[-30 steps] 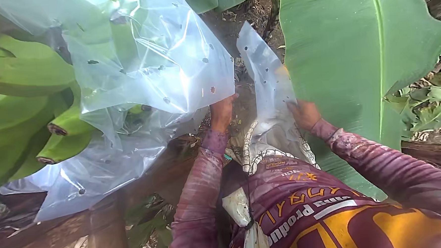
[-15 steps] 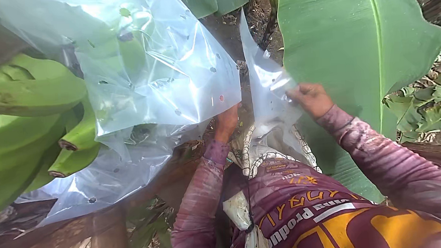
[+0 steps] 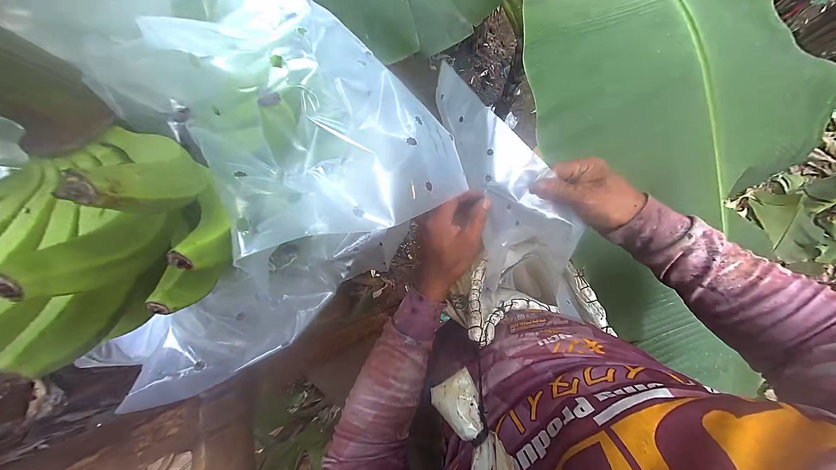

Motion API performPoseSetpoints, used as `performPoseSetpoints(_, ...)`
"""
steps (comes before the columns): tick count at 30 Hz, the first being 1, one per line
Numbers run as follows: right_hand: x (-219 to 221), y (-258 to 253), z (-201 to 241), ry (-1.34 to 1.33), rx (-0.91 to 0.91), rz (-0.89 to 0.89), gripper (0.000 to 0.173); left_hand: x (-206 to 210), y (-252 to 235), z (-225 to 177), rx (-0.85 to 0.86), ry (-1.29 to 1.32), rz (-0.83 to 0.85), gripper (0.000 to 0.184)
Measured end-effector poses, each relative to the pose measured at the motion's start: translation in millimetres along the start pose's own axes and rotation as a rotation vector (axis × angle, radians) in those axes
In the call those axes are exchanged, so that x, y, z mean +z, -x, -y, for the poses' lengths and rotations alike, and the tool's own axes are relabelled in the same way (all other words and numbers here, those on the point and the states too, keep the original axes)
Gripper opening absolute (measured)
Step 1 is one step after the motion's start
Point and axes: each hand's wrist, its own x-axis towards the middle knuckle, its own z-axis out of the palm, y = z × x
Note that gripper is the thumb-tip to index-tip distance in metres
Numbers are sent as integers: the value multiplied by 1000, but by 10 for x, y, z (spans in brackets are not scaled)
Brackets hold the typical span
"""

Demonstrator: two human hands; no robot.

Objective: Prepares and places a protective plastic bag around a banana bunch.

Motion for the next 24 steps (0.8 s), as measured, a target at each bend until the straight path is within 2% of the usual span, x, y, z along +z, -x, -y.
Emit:
performPoseSetpoints(4,191,23,-38,-61,-5,-17,14,36,-1,-33,259,-156,86,16)
performPoseSetpoints(6,257,55,-48,-61,-19,37,7,34,-19,-47,375,-280,221,22)
performPoseSetpoints(7,286,84,-57,-55,-30,79,10,36,-29,-60,416,-331,305,25)
performPoseSetpoints(9,335,140,-100,-71,-12,181,15,54,-31,-89,464,-388,413,25)
performPoseSetpoints(11,342,149,-202,-114,78,269,21,57,-13,-110,500,-407,418,19)
performPoseSetpoints(13,329,156,-284,-155,164,289,14,54,-5,-94,513,-348,418,13)
performPoseSetpoints(15,317,171,-384,-274,159,299,5,36,-26,-75,497,-275,445,11)
performPoseSetpoints(18,418,184,-429,-395,159,206,19,-38,-60,-27,401,-220,536,12)
performPoseSetpoints(20,494,175,-412,-394,145,132,25,-81,-50,7,386,-233,538,12)
performPoseSetpoints(22,510,137,-404,-337,124,31,26,-111,-7,1,406,-291,550,14)
performPoseSetpoints(24,347,24,-387,-272,150,-116,23,-134,120,-5,369,-347,634,17)
